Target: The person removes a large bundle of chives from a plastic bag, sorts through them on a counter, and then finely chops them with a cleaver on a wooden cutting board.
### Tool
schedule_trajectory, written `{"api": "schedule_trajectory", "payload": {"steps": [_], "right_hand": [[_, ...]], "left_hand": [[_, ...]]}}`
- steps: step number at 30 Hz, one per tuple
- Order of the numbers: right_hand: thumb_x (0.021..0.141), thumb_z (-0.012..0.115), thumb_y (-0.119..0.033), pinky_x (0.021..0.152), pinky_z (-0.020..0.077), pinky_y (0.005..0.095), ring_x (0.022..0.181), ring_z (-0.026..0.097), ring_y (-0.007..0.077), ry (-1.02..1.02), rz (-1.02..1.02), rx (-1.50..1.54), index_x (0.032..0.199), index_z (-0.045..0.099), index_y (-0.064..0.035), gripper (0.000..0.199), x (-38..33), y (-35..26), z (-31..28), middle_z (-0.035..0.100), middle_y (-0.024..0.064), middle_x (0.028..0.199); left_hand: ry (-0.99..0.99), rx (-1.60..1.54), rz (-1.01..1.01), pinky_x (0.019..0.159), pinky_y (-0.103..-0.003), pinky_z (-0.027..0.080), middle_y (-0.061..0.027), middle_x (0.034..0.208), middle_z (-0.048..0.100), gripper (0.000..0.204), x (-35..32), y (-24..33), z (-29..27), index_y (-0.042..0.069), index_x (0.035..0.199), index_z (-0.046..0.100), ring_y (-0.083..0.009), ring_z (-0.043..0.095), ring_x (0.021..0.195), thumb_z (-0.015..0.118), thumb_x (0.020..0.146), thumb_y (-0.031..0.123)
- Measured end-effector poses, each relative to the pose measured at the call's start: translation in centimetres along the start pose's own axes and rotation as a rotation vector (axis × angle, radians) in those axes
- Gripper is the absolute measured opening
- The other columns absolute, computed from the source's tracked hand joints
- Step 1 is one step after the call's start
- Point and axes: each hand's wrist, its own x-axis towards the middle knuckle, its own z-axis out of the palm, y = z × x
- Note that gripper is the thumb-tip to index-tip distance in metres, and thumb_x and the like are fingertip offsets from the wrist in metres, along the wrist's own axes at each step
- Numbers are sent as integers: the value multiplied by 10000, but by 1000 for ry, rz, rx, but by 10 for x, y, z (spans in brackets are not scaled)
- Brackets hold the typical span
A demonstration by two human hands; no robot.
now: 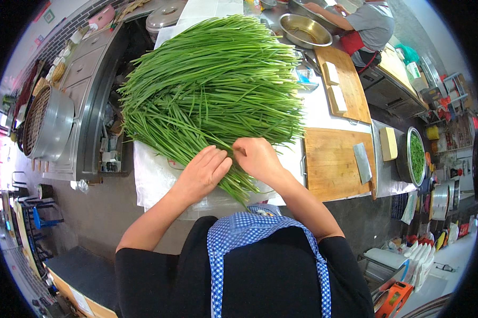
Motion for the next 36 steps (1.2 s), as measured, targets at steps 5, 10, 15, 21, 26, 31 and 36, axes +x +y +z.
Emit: {"api": "schedule_trajectory", "payload": {"steps": [5, 10, 15, 21, 26, 31, 36], "right_hand": [[815, 612, -121, 675, 505, 459, 757, 629, 377, -124, -188, -78, 847, 674, -39, 107, -7, 7, 0, 643, 166, 778], [824, 624, -52, 699, 511, 399, 791, 620, 330, 154, -352, -123, 879, 676, -12, 85, 17, -11, -23, 633, 132, 823], [723, 596, -53, 801, 476, 349, 914, 580, 244, 232, -669, -335, 906, 665, -62, 195, 64, -9, -15, 592, 56, 947], [749, 583, -51, 797, 462, 361, 898, 556, 249, 234, -600, -461, 858, 633, -46, 120, 72, -1, -8, 550, 65, 909], [737, 562, -2, 771, 448, 377, 883, 529, 283, 266, -633, -284, 840, 571, -24, 106, 75, 6, -4, 524, 93, 893], [774, 603, 19, 796, 453, 385, 888, 536, 323, 197, -529, -75, 821, 552, -3, 73, 73, -2, -13, 546, 116, 905], [773, 613, 14, 795, 459, 383, 886, 546, 314, 228, -610, -95, 842, 595, 2, 72, 78, 3, -15, 550, 114, 900]], "left_hand": [[21, 54, -130, 1040, -442, 389, -149, 1188, 524, 417, -5, 9, 2, -25, 1194, 529, -302, 518, 1124, 551, 787, 66], [9, 210, -147, 1075, -445, 357, -149, 1278, 502, 381, -1, 13, -2, -44, 1145, 561, -298, 465, 1226, 543, 788, 90], [-29, 135, -96, 1090, -454, 344, -176, 1305, 509, 402, 4, 7, -7, -55, 1126, 566, -320, 448, 1270, 533, 756, 99], [-22, 70, -105, 1084, -446, 350, -182, 1265, 535, 397, 7, 7, -5, -52, 1122, 559, -316, 478, 1233, 530, 754, 92], [-42, 93, -106, 1086, -439, 349, -176, 1250, 548, 394, 7, 9, -7, -50, 1120, 567, -308, 487, 1225, 536, 753, 88], [-46, 106, -99, 1084, -437, 353, -176, 1233, 560, 391, 7, 8, -9, -49, 1112, 574, -307, 500, 1209, 542, 748, 92], [-35, 104, -91, 1080, -439, 359, -174, 1217, 568, 385, 7, 7, -6, -45, 1107, 576, -309, 509, 1194, 536, 749, 92]]}}
